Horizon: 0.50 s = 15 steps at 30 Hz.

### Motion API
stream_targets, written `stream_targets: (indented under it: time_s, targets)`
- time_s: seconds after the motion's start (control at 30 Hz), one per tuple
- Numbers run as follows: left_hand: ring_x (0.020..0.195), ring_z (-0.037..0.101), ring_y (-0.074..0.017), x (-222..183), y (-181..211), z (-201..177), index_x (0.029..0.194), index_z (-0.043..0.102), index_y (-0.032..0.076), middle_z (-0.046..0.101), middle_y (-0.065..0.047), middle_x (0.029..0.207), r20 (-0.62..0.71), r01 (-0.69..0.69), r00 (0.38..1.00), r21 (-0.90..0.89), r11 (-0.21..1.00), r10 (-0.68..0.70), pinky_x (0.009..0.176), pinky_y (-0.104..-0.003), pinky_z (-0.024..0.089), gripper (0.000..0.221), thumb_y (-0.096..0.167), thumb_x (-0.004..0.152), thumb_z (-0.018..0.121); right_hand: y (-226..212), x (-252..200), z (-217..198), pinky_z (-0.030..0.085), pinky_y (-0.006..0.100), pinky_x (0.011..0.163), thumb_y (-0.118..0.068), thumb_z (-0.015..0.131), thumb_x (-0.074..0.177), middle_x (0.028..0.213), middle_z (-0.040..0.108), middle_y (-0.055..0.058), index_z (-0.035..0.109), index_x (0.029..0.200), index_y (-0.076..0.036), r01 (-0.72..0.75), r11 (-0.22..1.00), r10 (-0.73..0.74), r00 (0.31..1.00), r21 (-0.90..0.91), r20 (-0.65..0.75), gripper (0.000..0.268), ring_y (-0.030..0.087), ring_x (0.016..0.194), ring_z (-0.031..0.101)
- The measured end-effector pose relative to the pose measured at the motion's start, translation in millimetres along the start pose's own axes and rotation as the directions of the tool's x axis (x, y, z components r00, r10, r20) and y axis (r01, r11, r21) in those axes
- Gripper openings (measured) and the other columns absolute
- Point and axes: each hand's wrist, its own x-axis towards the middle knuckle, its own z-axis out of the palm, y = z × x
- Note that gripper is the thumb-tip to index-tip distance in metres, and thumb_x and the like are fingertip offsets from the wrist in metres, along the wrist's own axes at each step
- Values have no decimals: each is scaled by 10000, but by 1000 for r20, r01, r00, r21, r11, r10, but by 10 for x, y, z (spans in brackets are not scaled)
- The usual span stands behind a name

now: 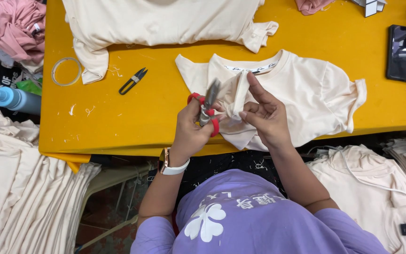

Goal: Trimming excess fabric and loose threads from the hems of t-shirts using scissors at a quality control workstation.

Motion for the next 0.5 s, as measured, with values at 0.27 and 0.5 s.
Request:
stream_targets:
  time_s: [0.27,0.5]
  targets:
    - [578,594,-410,83,203,116,804,550,16,538,-189,628,84,-148,988,339,929,127,534,-435,494,194,-30,722,719,-28,10,124,558,221,610,202,647,840,1609,445,150,394,1552,6,6,999,-9,998,-47,-66,781,120,782,685]
    - [672,657,-224,4,25,35,920,660,50,670,-118,735,23,-16,1000,90,996,14,642,-312,537,196,22,779,794,28,43,32,566,235,578,204,641,855,1612,445,140,399,1553,-5,-1,1000,-1,995,-21,-99,768,130,781,693]
